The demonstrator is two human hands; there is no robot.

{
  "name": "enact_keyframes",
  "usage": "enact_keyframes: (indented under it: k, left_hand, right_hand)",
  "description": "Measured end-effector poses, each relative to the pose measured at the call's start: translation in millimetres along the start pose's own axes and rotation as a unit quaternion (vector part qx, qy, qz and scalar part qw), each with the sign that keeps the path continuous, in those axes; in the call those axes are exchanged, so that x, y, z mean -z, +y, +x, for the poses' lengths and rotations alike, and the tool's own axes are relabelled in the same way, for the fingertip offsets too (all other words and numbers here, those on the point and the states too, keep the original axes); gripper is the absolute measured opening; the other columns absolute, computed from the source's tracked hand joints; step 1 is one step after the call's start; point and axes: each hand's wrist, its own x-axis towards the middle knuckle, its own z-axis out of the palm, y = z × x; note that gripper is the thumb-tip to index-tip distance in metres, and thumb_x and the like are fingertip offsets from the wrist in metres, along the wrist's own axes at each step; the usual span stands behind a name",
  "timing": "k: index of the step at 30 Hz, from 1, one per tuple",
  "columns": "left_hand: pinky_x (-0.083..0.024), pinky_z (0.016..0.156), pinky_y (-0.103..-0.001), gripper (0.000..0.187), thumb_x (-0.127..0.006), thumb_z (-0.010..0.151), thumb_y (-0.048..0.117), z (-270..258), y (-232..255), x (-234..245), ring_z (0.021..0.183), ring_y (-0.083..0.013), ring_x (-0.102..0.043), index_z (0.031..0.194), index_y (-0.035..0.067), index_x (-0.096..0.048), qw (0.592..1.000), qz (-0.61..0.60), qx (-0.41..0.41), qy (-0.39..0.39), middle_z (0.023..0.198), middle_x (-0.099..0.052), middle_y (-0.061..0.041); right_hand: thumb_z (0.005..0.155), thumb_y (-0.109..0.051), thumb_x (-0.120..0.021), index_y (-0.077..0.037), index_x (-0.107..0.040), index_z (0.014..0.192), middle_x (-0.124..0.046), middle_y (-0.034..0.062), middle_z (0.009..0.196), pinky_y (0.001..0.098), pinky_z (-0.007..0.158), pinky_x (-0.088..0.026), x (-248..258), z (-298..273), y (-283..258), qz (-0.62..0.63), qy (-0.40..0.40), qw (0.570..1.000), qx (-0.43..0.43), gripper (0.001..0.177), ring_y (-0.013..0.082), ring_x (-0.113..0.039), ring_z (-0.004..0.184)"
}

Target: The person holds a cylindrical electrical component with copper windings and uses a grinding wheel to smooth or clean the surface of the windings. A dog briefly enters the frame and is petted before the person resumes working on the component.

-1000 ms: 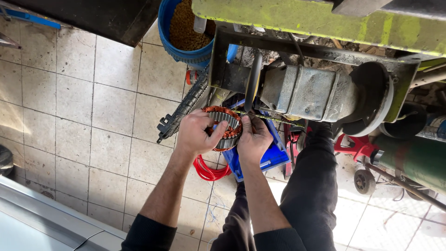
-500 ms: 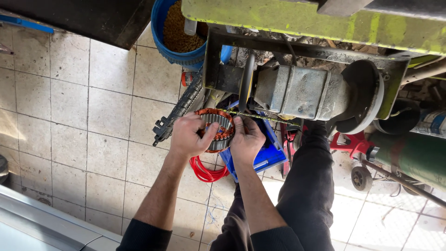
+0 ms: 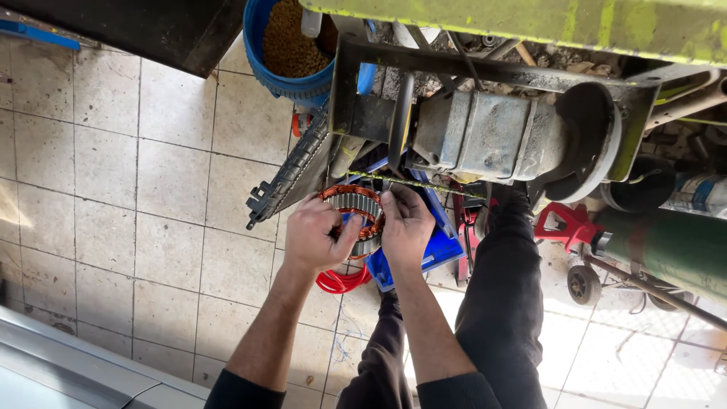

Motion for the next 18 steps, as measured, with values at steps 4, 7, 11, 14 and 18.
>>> enact_keyframes:
  k: [4, 7, 11, 14, 18]
  left_hand:
    - [-0.053, 0.074, -0.045, 0.041, -0.074, 0.086, 0.033, -7.2, 16.1, 3.5, 0.059, -0.0292, -0.058, 0.058, 0.007, -0.062, 1.0, 0.021, -0.015, 0.014, 0.059, -0.057, -0.009]
    - [-0.053, 0.076, -0.045, 0.039, -0.074, 0.085, 0.033, -14.0, 24.1, 1.4, 0.059, -0.0284, -0.058, 0.057, 0.007, -0.063, 0.999, 0.036, -0.006, 0.021, 0.059, -0.058, -0.008]
    - [-0.053, 0.083, -0.047, 0.037, -0.075, 0.084, 0.033, -24.2, 50.6, -3.1, 0.061, -0.0265, -0.059, 0.058, 0.009, -0.064, 0.991, 0.116, 0.008, 0.071, 0.061, -0.059, -0.006]
    - [-0.051, 0.089, -0.051, 0.033, -0.075, 0.081, 0.033, -23.4, 79.7, -16.7, 0.062, -0.0244, -0.059, 0.059, 0.011, -0.065, 0.976, 0.186, 0.014, 0.117, 0.061, -0.06, -0.004]
    - [-0.05, 0.092, -0.053, 0.028, -0.074, 0.083, 0.034, -24.7, 106.0, -1.6, 0.071, -0.0236, -0.062, 0.07, 0.011, -0.068, 0.981, 0.155, 0.007, 0.118, 0.072, -0.063, -0.004]
  right_hand:
    - [0.098, -0.01, -0.07, 0.003, -0.069, 0.112, -0.072, 0.0057, 0.1, 0.0215, 0.078, -0.057, 7.4, -8.5, 1.5, -0.031, -0.006, 0.999, 0.018, 0.019, 0.0076, -0.067, 0.087]
    - [0.099, -0.01, -0.07, 0.002, -0.068, 0.112, -0.071, 0.0052, 0.101, 0.0227, 0.077, -0.055, 9.6, -11.1, 0.4, -0.031, -0.014, 0.999, 0.009, 0.018, 0.008, -0.064, 0.086]
    - [0.102, -0.019, -0.068, -0.001, -0.066, 0.116, -0.07, 0.0049, 0.105, 0.0258, 0.082, -0.055, 16.3, -14.6, 6.5, -0.017, -0.021, 1.0, -0.004, 0.024, 0.0106, -0.066, 0.092]
    - [0.101, -0.036, -0.062, -0.01, -0.066, 0.109, -0.064, 0.0033, 0.087, 0.0307, 0.069, -0.056, 18.1, -16.7, -9.1, 0.182, 0.008, 0.907, -0.38, 0.028, 0.015, -0.062, 0.072]
    - [0.096, -0.043, -0.052, -0.012, -0.064, 0.094, -0.067, 0.0044, 0.077, 0.0344, 0.054, -0.052, 40.7, -8.3, -18.3, 0.216, -0.036, 0.867, -0.448, 0.033, 0.0214, -0.059, 0.055]
